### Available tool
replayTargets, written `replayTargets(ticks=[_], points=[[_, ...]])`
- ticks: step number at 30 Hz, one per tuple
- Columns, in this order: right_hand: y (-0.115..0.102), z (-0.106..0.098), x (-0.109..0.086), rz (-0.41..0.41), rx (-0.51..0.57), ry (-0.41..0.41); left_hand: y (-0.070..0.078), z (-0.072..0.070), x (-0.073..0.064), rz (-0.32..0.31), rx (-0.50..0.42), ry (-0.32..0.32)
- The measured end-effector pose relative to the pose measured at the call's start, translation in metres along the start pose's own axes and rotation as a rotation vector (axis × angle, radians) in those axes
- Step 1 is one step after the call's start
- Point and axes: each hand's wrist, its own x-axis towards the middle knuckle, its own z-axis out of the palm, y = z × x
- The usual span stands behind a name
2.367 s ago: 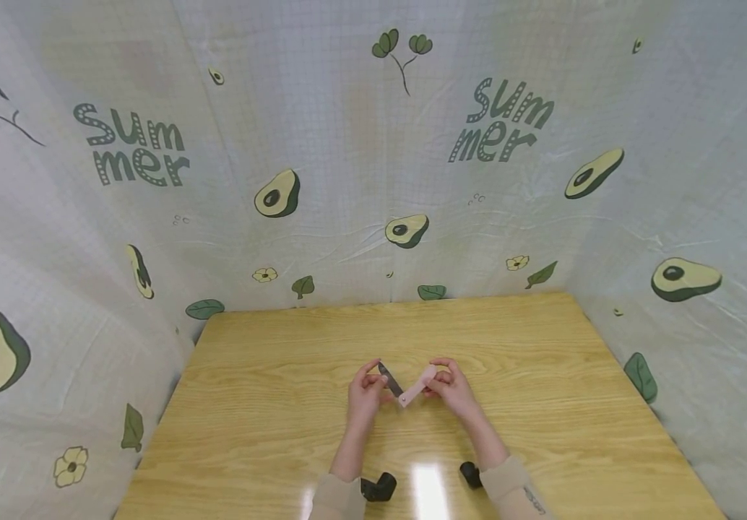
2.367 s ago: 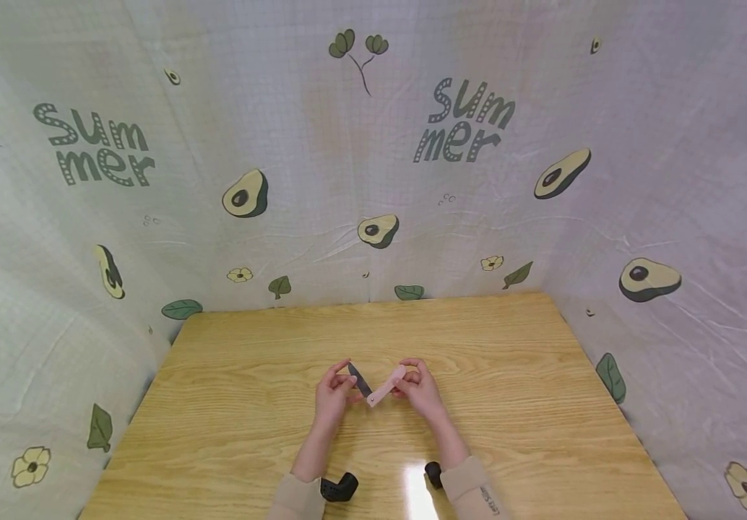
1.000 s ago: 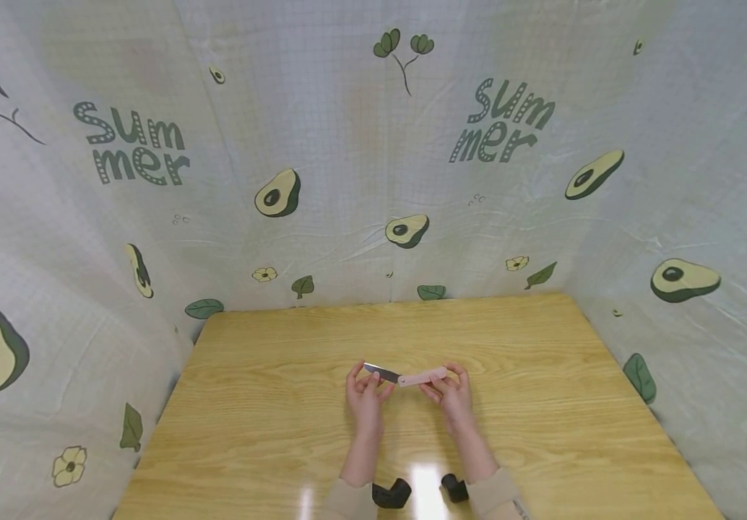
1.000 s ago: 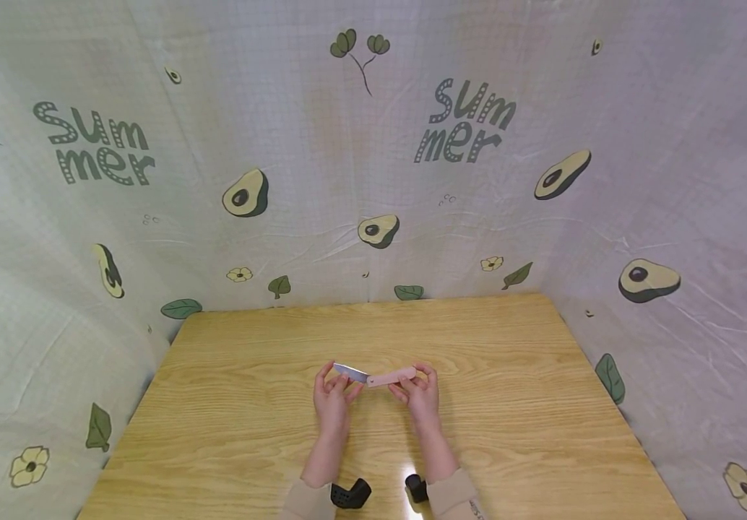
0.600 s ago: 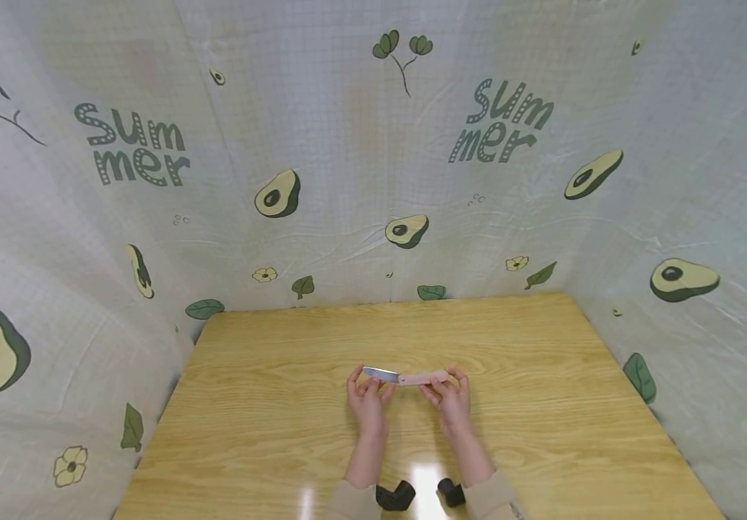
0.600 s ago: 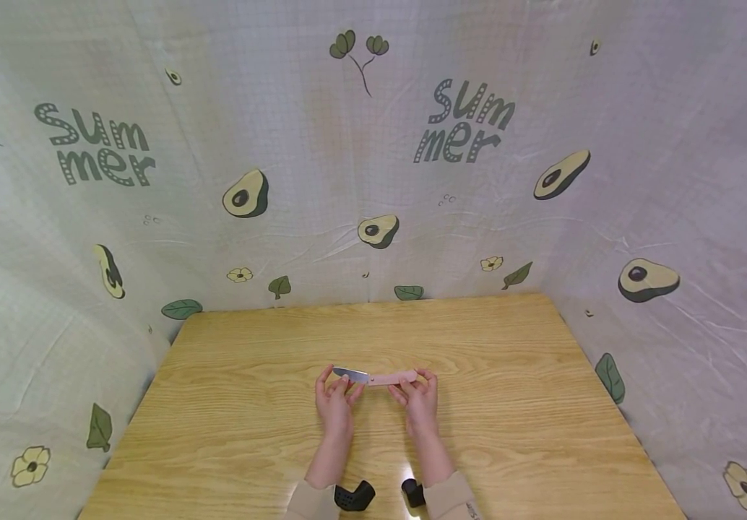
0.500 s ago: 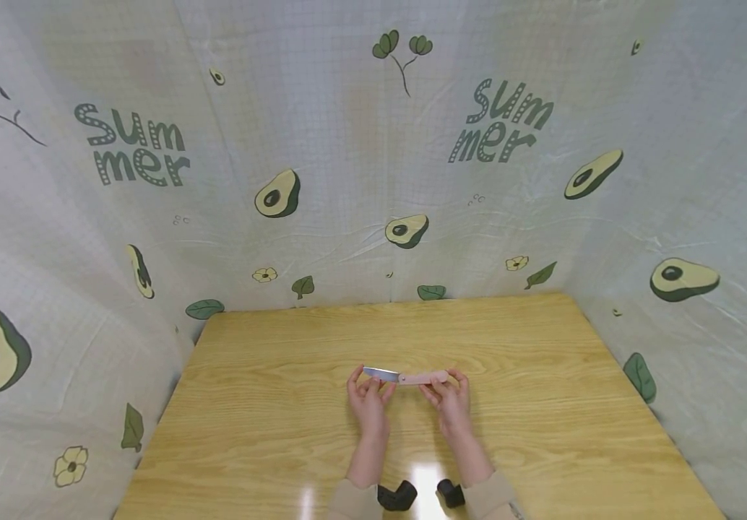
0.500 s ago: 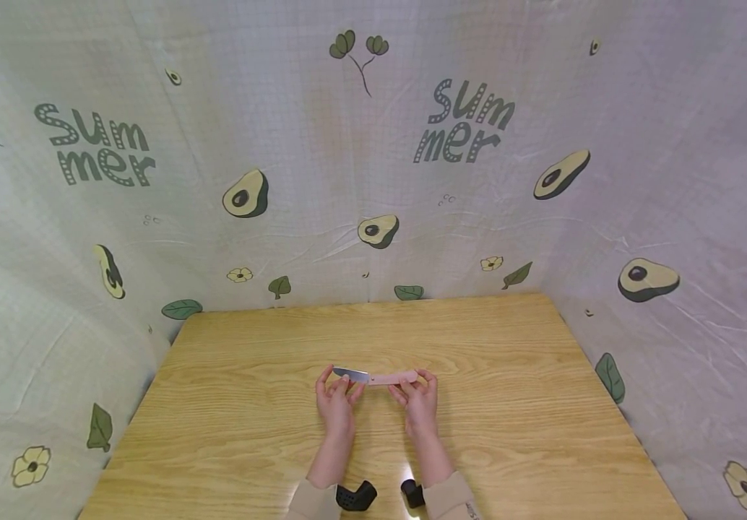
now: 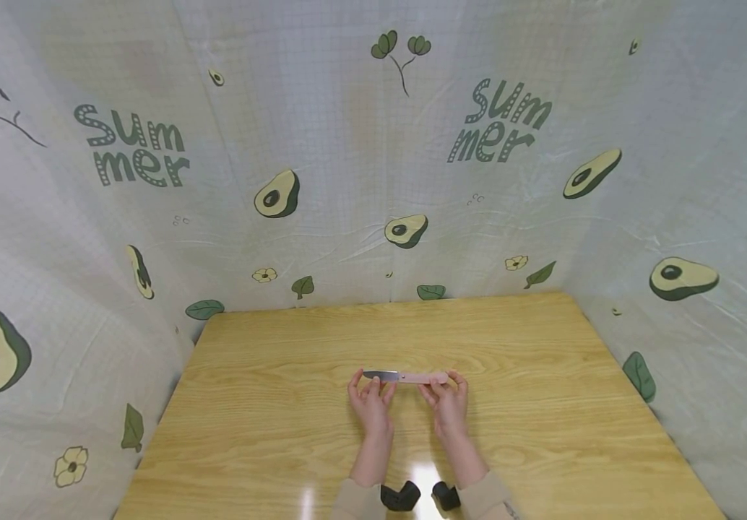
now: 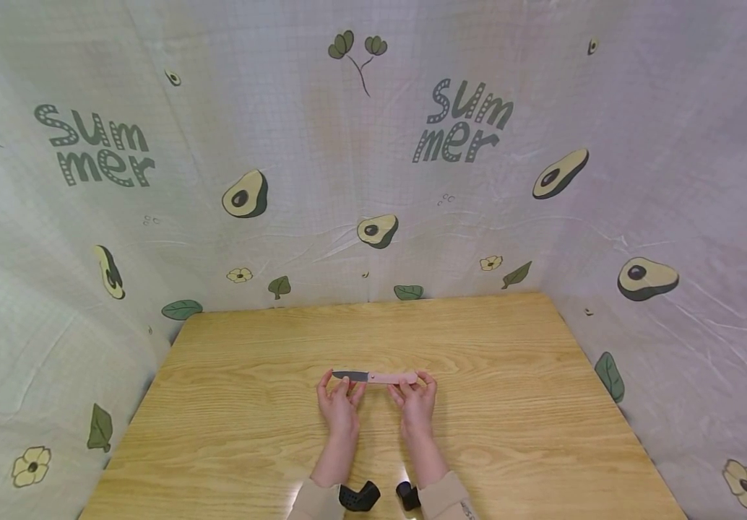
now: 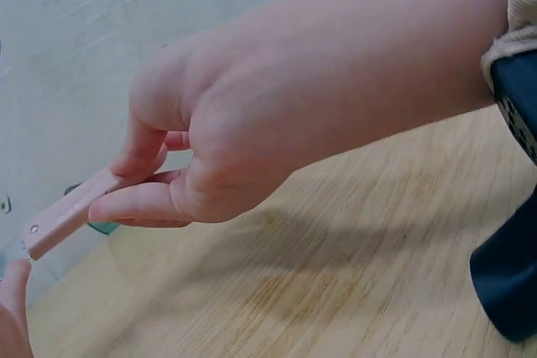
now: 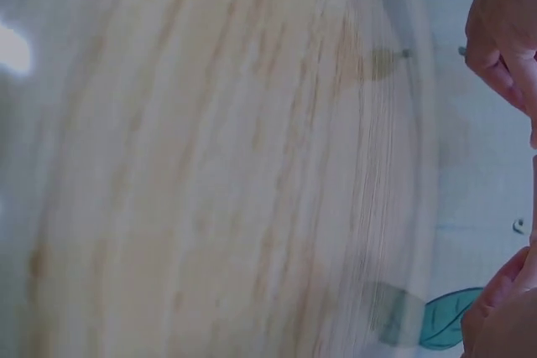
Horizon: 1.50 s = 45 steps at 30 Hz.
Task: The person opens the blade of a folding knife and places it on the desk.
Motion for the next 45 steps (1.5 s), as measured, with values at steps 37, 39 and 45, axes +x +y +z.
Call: replayTargets(ticks=[37, 39, 45], points=[[-0.019, -0.023, 0.019, 0.016, -0.627, -0.05, 0.005, -0.034, 0.018, -0.034, 0.474, -0.168], [-0.019, -0.023, 0.02, 0.033, -0.63, -0.053, 0.007, -0.037, 0.019, -0.071, 0.499, -0.203], [-0.019, -0.024, 0.02, 0.05, -0.682, -0.094, 0.013, -0.043, 0.025, -0.184, 0.512, -0.315]])
